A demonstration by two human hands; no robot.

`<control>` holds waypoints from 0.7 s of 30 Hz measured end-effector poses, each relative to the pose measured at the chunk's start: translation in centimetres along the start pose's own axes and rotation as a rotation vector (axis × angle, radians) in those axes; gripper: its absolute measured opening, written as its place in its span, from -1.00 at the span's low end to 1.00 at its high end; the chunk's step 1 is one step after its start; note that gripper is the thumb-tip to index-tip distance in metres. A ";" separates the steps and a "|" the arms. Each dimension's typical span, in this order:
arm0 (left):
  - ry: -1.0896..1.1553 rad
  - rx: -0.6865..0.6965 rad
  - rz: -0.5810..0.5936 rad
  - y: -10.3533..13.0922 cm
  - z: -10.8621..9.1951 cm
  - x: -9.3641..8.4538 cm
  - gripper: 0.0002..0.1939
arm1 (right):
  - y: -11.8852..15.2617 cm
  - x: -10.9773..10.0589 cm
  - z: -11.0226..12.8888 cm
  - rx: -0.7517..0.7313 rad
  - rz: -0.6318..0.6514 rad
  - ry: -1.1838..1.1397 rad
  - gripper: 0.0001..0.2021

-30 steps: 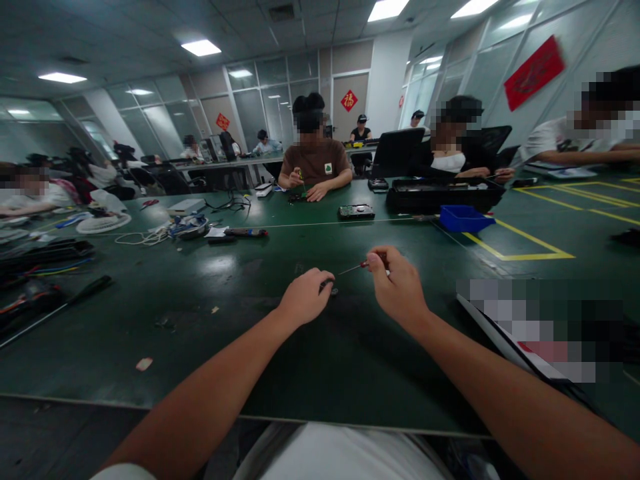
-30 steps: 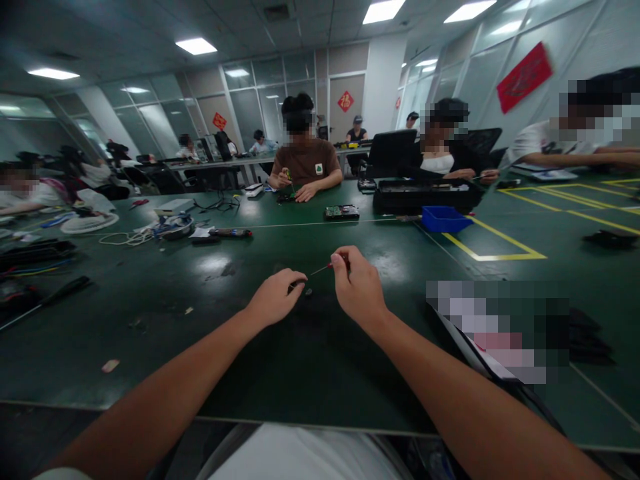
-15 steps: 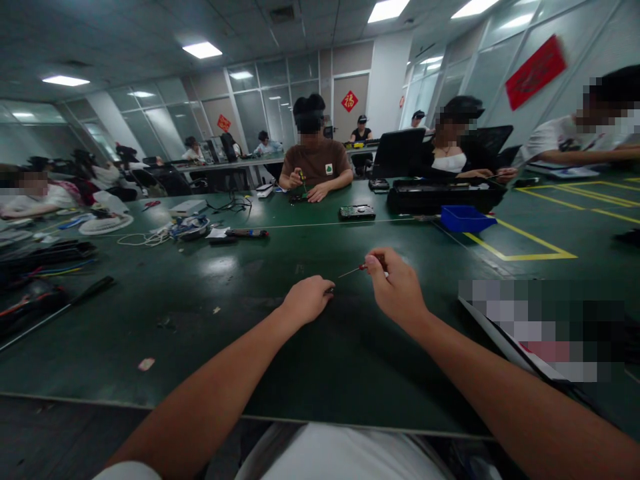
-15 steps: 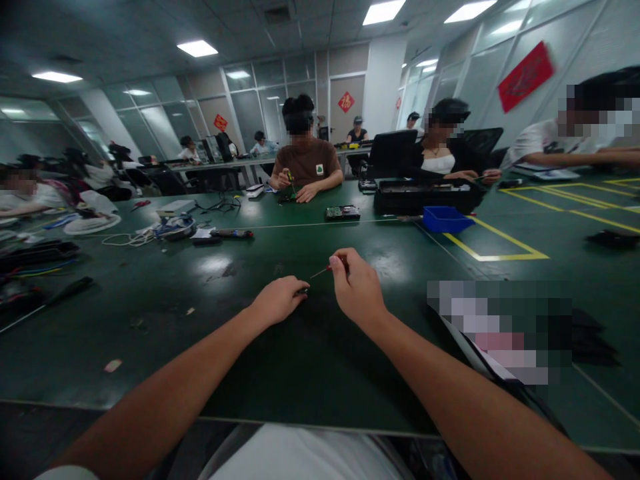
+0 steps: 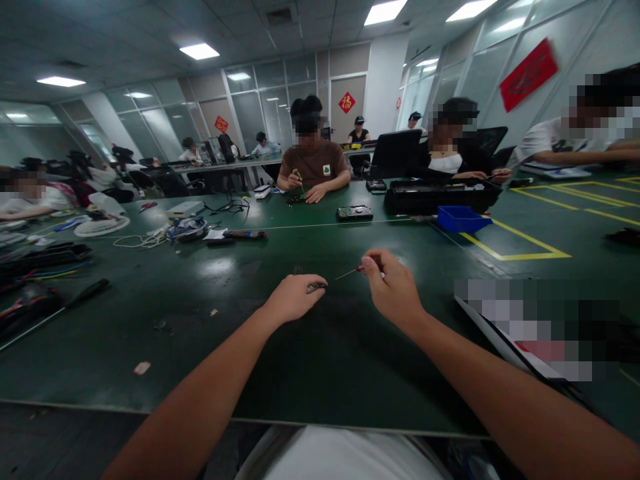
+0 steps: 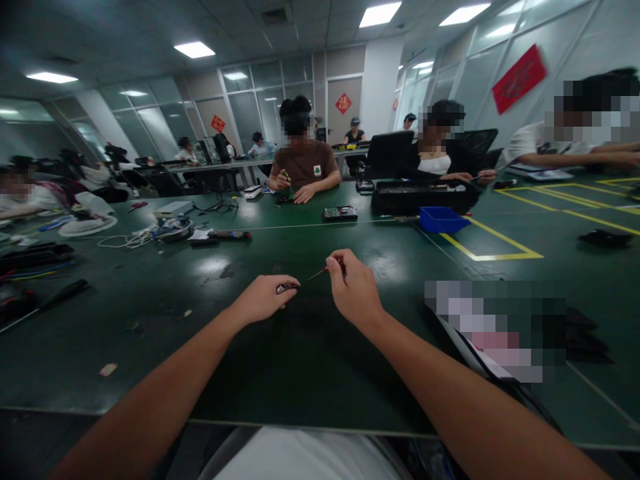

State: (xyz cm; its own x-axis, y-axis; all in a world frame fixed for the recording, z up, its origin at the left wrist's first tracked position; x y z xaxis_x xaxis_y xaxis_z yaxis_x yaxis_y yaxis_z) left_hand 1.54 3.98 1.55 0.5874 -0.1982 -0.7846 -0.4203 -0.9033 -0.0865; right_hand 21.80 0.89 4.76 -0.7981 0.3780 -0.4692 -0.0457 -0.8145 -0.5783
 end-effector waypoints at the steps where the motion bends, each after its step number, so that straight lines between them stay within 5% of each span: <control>1: 0.094 -0.043 -0.006 -0.1 0.5 -0.4 -0.74 | 0.0 0.0 0.0 0.005 0.002 0.000 -0.77; 11: 1.163 -0.344 -0.377 0.8 5.0 -8.8 -0.78 | 0.1 0.1 0.0 -0.008 0.008 0.003 -0.76; 21: 1.119 -0.519 -0.857 7.2 14.9 -18.3 -0.94 | 0.2 0.4 -0.1 -0.020 0.021 -0.019 -0.78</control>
State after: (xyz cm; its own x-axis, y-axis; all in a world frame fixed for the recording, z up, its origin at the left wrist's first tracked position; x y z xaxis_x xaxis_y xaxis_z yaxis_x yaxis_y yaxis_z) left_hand -22.58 6.79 6.13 0.8327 0.4822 0.2721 0.4598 -0.8760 0.1454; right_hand 21.55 0.92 4.41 -0.8103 0.3518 -0.4686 -0.0169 -0.8134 -0.5814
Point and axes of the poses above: each hand's wrist, its own y-axis away from the middle knuckle, its own x-axis out of the palm, z = x × y, the point moved 5 cm from there along -y, towards the middle knuckle
